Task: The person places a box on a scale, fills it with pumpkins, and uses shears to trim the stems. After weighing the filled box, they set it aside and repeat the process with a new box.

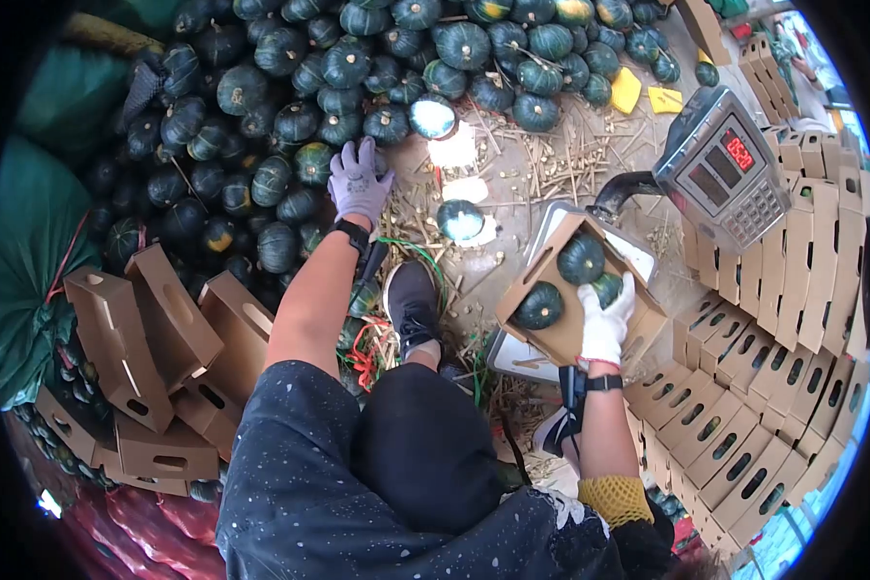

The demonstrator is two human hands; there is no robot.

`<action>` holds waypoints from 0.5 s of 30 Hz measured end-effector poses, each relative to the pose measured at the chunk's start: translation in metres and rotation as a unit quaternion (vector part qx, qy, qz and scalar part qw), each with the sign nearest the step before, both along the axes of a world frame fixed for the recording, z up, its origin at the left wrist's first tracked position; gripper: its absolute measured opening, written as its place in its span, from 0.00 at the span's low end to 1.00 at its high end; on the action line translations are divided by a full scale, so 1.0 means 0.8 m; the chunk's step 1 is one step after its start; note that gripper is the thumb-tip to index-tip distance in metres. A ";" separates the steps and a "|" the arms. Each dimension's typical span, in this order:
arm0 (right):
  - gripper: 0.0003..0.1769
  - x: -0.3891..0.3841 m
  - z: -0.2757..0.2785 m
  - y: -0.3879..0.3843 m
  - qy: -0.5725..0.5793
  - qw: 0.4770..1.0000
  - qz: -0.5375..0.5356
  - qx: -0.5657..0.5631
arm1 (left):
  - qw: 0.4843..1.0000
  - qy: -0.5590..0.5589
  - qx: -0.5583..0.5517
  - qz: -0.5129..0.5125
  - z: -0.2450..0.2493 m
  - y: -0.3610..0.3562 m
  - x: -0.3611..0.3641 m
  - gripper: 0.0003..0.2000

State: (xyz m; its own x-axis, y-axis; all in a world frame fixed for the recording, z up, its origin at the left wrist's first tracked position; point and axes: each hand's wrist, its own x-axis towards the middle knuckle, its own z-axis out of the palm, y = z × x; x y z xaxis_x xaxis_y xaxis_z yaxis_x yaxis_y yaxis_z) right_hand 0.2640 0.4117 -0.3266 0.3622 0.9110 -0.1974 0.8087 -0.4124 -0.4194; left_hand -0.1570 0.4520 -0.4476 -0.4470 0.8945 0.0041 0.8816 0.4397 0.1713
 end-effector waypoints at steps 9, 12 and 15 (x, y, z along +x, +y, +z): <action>0.52 -0.134 0.072 -0.024 0.355 0.905 0.222 0.077 | 0.486 -0.850 -0.137 -0.151 0.208 -0.060 0.151 0.28; 0.49 -0.131 0.107 -0.039 0.520 0.854 0.005 0.023 | 0.653 -0.640 -0.047 -0.402 0.229 -0.037 0.131 0.34; 0.44 -0.077 0.113 -0.047 0.415 0.903 -0.111 0.013 | 0.832 -0.457 -0.109 -0.296 0.127 -0.002 0.128 0.30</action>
